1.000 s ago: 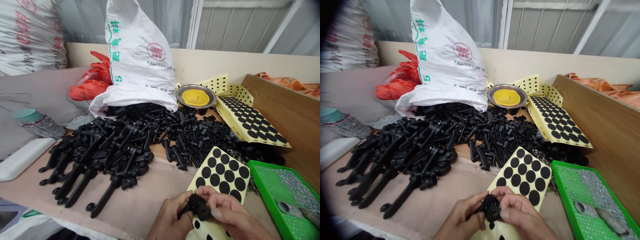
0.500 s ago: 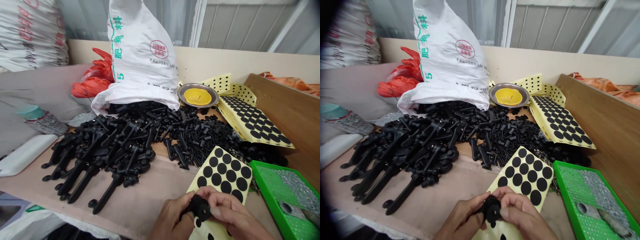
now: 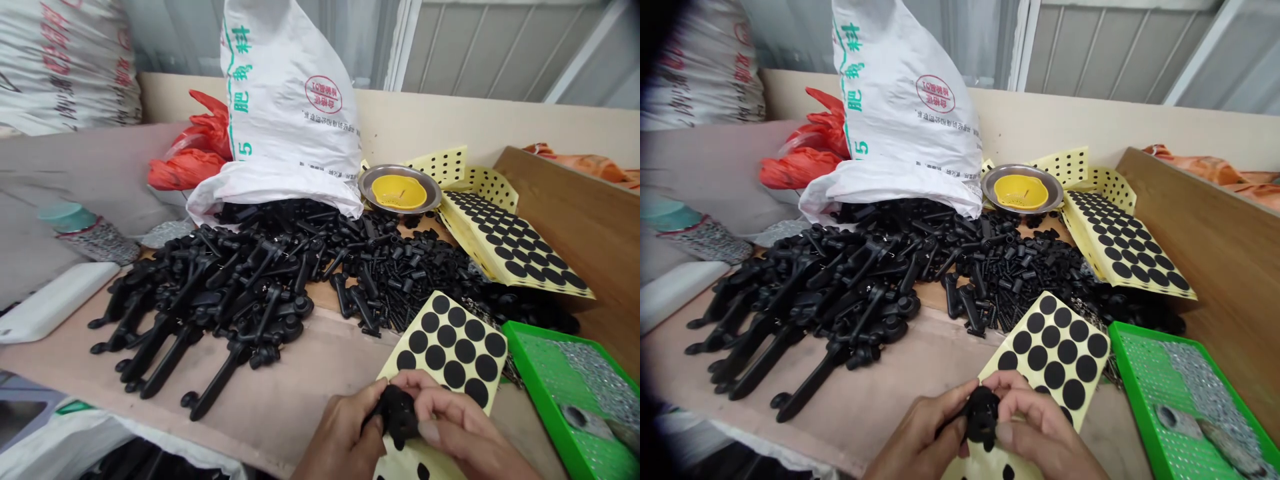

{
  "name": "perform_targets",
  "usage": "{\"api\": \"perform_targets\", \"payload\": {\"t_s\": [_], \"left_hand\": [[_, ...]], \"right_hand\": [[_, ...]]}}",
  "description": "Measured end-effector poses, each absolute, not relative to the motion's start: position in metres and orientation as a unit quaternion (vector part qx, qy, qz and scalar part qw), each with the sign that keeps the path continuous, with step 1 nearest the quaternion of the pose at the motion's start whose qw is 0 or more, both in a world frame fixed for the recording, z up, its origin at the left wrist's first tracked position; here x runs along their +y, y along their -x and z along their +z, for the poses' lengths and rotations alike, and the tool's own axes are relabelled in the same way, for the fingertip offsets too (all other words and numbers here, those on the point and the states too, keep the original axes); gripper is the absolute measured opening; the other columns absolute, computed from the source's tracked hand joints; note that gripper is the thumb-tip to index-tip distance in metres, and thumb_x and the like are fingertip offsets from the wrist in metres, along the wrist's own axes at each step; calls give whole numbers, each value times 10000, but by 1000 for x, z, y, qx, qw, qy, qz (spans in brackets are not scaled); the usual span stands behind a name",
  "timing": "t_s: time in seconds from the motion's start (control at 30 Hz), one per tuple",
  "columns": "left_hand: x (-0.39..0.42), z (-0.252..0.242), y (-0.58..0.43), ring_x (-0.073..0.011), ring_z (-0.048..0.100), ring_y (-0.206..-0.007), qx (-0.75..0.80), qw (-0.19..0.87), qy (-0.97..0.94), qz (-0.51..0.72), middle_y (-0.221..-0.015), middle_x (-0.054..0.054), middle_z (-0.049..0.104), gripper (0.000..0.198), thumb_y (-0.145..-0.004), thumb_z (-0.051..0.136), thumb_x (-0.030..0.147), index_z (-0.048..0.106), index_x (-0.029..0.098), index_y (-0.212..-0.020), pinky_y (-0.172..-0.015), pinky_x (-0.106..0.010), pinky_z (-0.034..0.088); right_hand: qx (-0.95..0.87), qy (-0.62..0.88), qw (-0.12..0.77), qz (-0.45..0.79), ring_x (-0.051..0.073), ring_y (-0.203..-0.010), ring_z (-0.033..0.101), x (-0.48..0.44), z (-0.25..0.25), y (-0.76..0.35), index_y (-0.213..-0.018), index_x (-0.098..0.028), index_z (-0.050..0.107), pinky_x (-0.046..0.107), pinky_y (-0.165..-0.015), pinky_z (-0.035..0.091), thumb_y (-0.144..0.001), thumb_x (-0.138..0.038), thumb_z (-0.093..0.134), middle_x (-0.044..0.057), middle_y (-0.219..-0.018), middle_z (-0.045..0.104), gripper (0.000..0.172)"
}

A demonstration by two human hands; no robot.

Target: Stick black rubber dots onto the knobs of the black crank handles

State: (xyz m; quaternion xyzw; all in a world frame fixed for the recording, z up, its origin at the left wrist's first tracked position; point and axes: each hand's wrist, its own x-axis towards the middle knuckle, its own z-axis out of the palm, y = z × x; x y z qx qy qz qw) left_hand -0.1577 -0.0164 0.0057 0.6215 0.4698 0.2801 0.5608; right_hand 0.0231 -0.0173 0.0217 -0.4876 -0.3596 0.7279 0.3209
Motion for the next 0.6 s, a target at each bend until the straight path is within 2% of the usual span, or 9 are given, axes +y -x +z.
{"api": "perform_targets", "payload": {"t_s": [0.1,0.3,0.47,0.6], "left_hand": [[-18,8,158,-141,552,-622,483,555,-620,273,-701,3,615,363,-818,409,149,617,181,-1114,-582,-210,397],[-16,13,158,-146,568,-656,459,560,-633,273,-730,1,627,355,-796,397,94,642,189,-1034,-603,-218,397],[-18,8,159,-131,546,-620,452,566,-626,288,-669,23,587,400,-793,403,83,638,203,-1094,-597,-200,399],[-22,-1,159,-151,535,-627,488,561,-605,285,-681,8,623,423,-813,444,164,580,217,-1210,-602,-206,409]], "right_hand": [[-342,481,335,735,292,-1148,460,-17,20,-23,-685,-197,639,358,-959,329,-624,-327,723,79,-1152,538,167],[-359,465,336,736,253,-1016,509,-14,21,-22,-662,-180,628,334,-879,373,-673,-280,677,71,-1077,547,111],[-359,453,338,743,242,-926,527,-12,22,-18,-609,-175,599,337,-810,408,-669,-268,670,58,-1008,537,132],[-364,464,334,736,230,-906,534,-12,21,-19,-635,-179,617,323,-797,411,-675,-274,676,54,-1006,540,119]]}}
